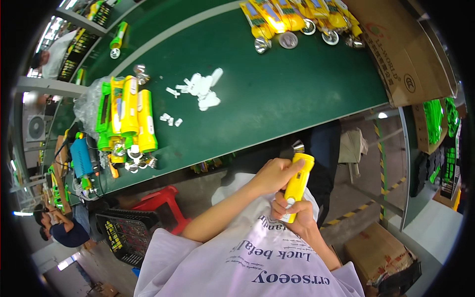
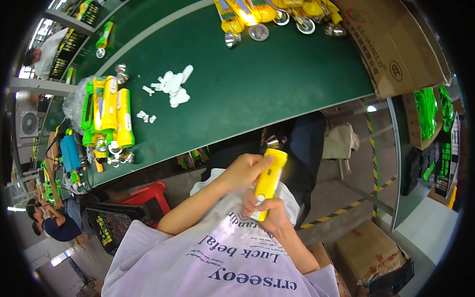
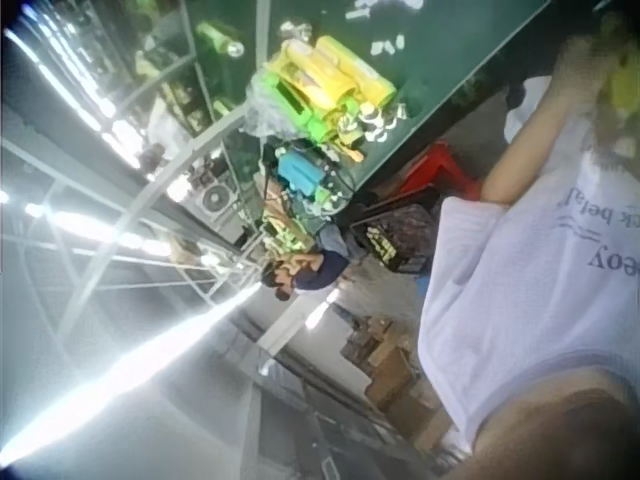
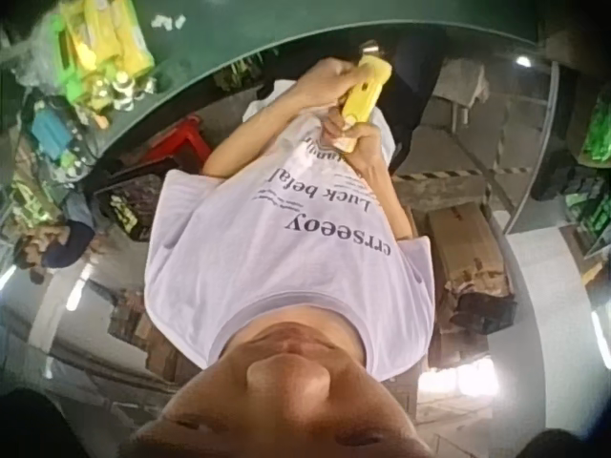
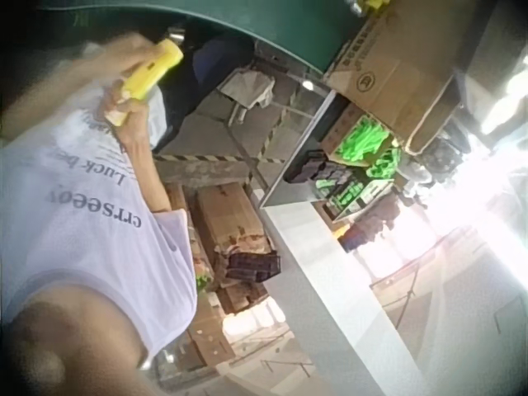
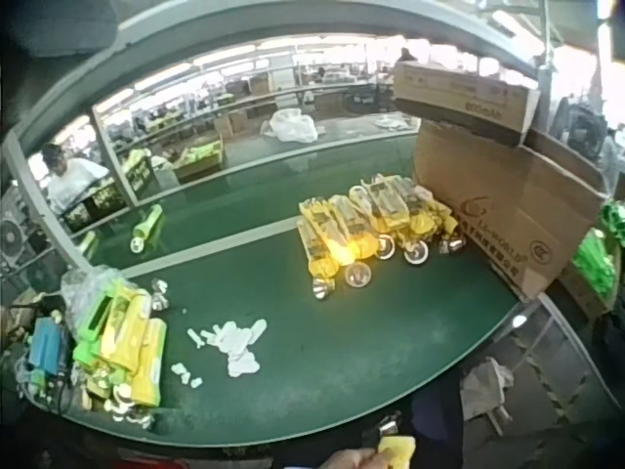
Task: The person assembles flashlights by inserting internal components and switch covers into the plastic casings by hand, turns on the lights to test them, and places assembled flashlights onto the conveyor belt. The person also takes switch parts from a cardboard box and sets them onto the workbench.
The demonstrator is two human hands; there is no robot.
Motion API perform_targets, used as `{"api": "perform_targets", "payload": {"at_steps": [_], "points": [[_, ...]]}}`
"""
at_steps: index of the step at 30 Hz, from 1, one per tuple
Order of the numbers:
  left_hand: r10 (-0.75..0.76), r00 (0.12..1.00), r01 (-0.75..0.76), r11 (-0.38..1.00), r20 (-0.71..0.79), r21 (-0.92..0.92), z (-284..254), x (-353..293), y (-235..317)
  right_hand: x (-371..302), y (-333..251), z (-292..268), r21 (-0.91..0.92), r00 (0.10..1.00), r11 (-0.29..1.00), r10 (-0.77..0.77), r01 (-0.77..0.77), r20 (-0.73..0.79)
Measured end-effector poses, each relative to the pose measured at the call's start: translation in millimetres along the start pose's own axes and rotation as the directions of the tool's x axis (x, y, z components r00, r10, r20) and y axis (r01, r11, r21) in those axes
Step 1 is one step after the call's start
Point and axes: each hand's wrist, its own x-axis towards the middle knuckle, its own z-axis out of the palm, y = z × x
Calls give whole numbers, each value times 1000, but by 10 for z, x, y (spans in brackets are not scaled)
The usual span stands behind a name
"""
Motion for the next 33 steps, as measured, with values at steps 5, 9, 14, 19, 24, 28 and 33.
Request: {"api": "perform_targets", "payload": {"at_steps": [5, 9, 14, 19, 24, 28, 33], "points": [[359, 882, -324, 932, -304, 162, -797, -682, 367, 79, -157, -14, 141, 977, 970, -185, 199, -107], [651, 464, 55, 656, -600, 753, -1633, -1077, 365, 76, -200, 100, 149, 976, 965, -206, 215, -74], [555, 586, 228, 587, -590, 777, -1898, -1137, 52, 91, -185, 111, 127, 968, 961, -236, 246, -86], [634, 462, 218, 597, -620, 772, -1771, -1078, 87, 96, -194, 121, 99, 973, 968, -232, 230, 3], [705, 484, 148, 518, -518, 843, -1718, -999, 56, 82, -210, 137, 80, 971, 968, -237, 238, -13], [644, 478, 44, 661, -597, 749, -1601, -942, 19, 68, -207, 136, 42, 964, 964, -260, 262, -55], [603, 436, 14, 737, -668, 675, -1465, -897, -26, 43, -223, 120, 37, 963, 963, -264, 266, -48]]}}
